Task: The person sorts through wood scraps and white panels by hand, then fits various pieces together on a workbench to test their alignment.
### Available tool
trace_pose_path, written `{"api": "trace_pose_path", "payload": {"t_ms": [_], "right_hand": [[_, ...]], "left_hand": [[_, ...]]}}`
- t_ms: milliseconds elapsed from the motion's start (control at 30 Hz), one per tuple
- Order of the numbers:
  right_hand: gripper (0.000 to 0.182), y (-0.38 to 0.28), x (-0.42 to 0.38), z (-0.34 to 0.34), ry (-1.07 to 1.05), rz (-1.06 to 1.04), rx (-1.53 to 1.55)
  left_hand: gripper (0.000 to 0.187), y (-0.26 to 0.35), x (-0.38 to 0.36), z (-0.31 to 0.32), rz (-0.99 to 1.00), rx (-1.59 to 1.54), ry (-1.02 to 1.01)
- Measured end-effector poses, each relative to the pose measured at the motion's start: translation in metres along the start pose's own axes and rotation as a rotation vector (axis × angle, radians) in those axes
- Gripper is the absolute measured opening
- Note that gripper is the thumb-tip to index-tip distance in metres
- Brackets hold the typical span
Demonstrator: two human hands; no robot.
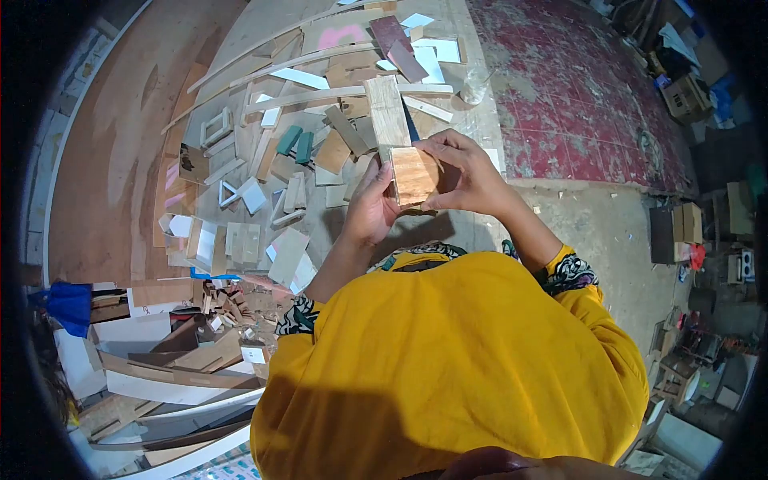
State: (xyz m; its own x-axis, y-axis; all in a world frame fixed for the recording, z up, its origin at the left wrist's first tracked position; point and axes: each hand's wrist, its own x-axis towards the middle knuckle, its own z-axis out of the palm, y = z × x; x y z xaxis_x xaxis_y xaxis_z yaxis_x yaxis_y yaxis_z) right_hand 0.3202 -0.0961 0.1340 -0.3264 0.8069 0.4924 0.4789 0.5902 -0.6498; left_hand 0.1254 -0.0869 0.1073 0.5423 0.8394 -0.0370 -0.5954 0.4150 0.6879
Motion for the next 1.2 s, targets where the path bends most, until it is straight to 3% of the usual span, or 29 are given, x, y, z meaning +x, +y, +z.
{"api": "trace_pose_path", "payload": {"t_ms": [467,533,667,767,800,833,900,933,1067,1133,1167,1200], "right_hand": [[0.071,-0.01,-0.006,0.002,0.009,0.054,-0.157],[0.073,-0.013,-0.007,0.002,0.018,0.022,-0.224],[0.078,-0.011,-0.007,0.002,-0.017,-0.043,-0.363],[0.08,-0.002,-0.006,-0.007,-0.019,-0.008,-0.254],[0.064,0.001,-0.001,-0.013,-0.014,0.027,-0.112],[0.064,0.004,-0.001,-0.017,-0.01,0.031,-0.112],[0.041,0.008,-0.004,-0.022,-0.143,0.215,0.045],[0.023,0.009,-0.004,-0.02,-0.129,0.171,0.085],[0.021,0.008,-0.01,-0.02,-0.14,0.11,0.14],[0.015,0.005,-0.015,-0.022,-0.096,0.035,-0.096],[0.015,0.005,-0.018,-0.021,-0.097,0.039,-0.095],[0.016,0.006,-0.021,-0.02,-0.034,-0.056,-0.212]], "left_hand": [[0.039,-0.004,0.002,-0.002,-0.079,-0.139,-0.003],[0.04,-0.007,0.0,0.009,0.053,0.256,0.06],[0.044,-0.011,0.001,0.007,0.07,0.192,0.075],[0.047,-0.012,0.001,0.007,0.11,0.22,0.084],[0.049,-0.011,0.001,0.005,0.154,0.303,0.068],[0.051,-0.011,0.001,0.004,0.197,0.386,0.052],[0.053,-0.006,-0.002,0.007,0.172,0.46,0.019],[0.054,-0.003,-0.002,0.008,0.153,0.534,-0.012],[0.048,-0.007,0.002,-0.01,0.227,0.6,-0.064],[0.043,-0.006,0.011,-0.027,0.104,0.263,0.022],[0.043,-0.007,0.016,-0.039,0.1,0.261,0.024],[0.042,-0.009,0.022,-0.053,0.045,0.305,0.179]]}}
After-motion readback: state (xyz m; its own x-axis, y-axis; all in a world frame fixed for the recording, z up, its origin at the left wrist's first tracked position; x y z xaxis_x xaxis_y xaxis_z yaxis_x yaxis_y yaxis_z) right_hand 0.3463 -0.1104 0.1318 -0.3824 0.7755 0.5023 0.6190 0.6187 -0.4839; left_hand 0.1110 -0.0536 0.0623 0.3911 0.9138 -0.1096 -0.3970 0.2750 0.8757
